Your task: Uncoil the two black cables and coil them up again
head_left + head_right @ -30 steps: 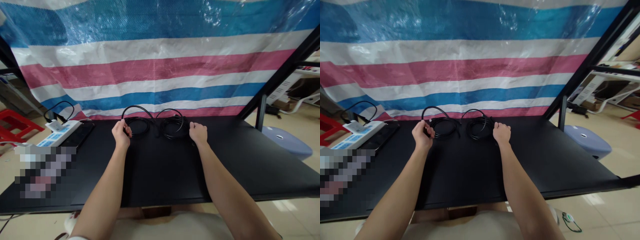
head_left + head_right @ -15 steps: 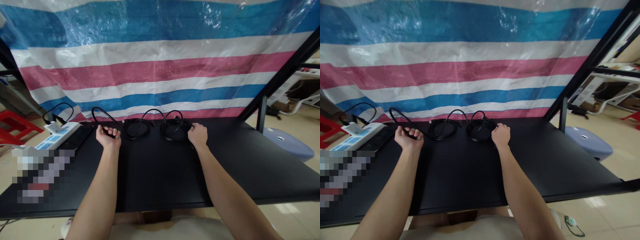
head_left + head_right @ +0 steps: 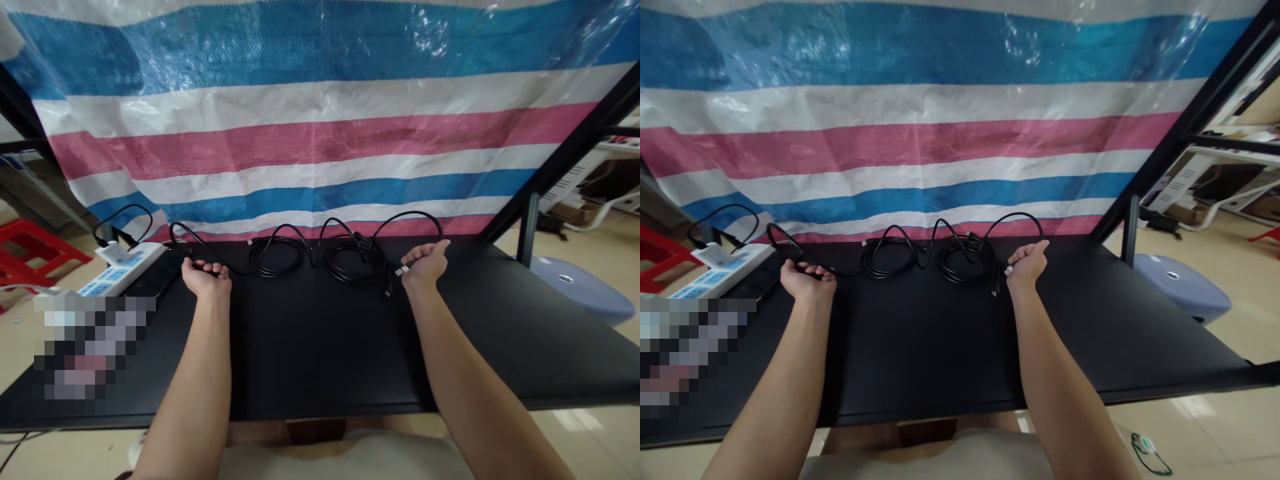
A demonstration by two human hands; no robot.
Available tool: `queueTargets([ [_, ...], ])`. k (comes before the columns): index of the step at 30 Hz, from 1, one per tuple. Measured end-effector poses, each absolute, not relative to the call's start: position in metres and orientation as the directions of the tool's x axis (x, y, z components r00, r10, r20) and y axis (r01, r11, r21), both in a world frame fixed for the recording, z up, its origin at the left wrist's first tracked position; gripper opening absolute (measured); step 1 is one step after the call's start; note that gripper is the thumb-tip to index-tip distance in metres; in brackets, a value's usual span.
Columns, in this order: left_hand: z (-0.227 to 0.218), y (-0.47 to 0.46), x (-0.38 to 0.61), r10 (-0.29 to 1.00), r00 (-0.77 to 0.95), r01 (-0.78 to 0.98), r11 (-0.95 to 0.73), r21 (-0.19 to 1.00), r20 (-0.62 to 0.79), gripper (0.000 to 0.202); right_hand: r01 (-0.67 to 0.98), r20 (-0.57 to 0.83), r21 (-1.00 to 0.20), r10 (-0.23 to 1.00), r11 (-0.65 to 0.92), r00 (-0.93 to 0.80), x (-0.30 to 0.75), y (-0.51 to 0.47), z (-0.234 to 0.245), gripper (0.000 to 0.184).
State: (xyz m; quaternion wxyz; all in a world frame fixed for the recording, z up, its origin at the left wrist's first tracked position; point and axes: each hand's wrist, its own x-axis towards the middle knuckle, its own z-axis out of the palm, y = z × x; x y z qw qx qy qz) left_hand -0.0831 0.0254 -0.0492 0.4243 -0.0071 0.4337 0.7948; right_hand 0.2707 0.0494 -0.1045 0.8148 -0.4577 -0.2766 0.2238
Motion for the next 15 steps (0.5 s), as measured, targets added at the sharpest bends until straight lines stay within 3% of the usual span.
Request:
queueTargets([
  [5, -0.059, 0.033, -0.082, 0.68, -0.691, -0.56, -0.288, 0.777, -0.246, 0.031, 0.137, 0.443, -0.859, 0.582, 0.493, 0.682, 0.254, 0.042, -0.101, 0.048],
  [8, -0.065, 0.039, -0.076, 0.675, -0.731, -0.371, -0.273, 0.888, -0.098, 0.034, 0.295, 0.535, -0.844, 0.649, 0.449, 0.541, 0.236, 0.036, -0.101, 0.042],
  [15, -0.083, 0.046, -0.066, 0.65, -0.731, 0.083, -0.215, 0.973, 0.205, 0.039, 0.508, 0.535, -0.776, 0.817, 0.374, 0.216, 0.203, 0.02, -0.096, 0.031],
])
